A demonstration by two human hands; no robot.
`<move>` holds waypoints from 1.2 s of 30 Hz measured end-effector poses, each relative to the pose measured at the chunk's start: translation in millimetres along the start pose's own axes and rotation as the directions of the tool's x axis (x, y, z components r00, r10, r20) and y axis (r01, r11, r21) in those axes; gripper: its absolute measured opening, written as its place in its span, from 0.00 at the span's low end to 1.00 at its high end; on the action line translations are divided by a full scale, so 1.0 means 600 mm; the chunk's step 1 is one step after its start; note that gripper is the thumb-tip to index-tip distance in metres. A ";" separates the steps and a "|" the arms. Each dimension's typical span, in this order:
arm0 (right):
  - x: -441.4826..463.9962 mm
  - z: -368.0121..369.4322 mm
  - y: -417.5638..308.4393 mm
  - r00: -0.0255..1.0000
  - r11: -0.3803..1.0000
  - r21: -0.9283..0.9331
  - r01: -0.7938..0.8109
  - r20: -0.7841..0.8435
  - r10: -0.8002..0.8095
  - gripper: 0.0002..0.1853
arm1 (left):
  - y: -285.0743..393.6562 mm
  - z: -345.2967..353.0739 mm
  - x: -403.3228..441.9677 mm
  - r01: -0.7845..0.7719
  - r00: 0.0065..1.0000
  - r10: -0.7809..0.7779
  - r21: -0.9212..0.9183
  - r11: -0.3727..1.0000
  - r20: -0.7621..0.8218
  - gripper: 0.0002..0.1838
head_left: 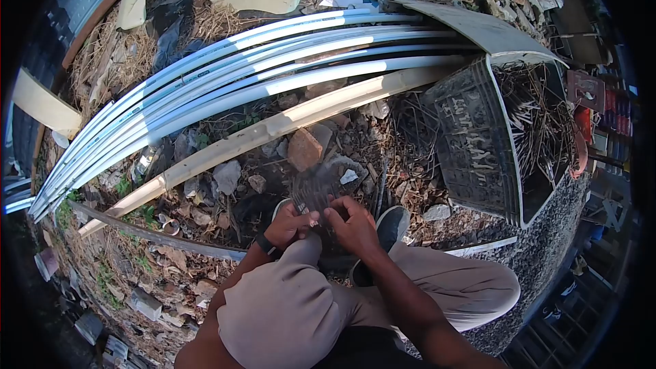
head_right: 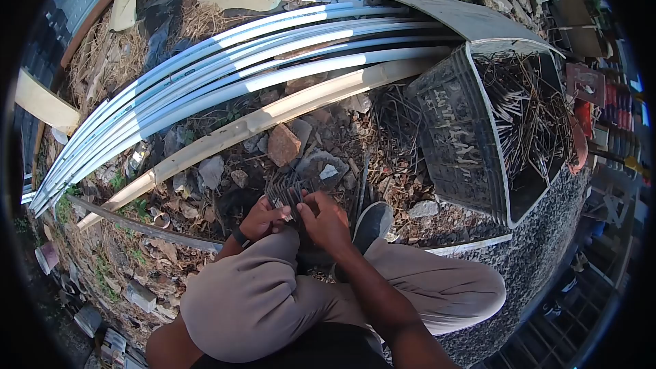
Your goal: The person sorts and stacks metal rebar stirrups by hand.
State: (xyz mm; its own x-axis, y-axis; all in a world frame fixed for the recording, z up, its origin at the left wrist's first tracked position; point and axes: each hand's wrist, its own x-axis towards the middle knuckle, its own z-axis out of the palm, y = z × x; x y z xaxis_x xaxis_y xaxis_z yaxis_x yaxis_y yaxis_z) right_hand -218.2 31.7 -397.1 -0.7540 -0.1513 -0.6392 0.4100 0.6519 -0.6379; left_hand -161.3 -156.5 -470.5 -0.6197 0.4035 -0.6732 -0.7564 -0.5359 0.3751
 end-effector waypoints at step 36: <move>0.015 0.025 0.028 0.983 0.968 0.196 0.155 -0.131 -0.131 0.17 | 0.002 -0.001 -0.002 0.018 1.000 -0.019 0.051 0.999 0.007 0.10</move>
State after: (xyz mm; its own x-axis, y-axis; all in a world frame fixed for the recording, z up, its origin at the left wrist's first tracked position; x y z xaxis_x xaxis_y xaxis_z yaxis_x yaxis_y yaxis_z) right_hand -210.4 29.9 -420.4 -0.8620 -0.1366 -0.4881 0.3804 0.4621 -0.8011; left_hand -161.3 -157.9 -469.4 -0.6070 0.4187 -0.6755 -0.7773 -0.4897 0.3950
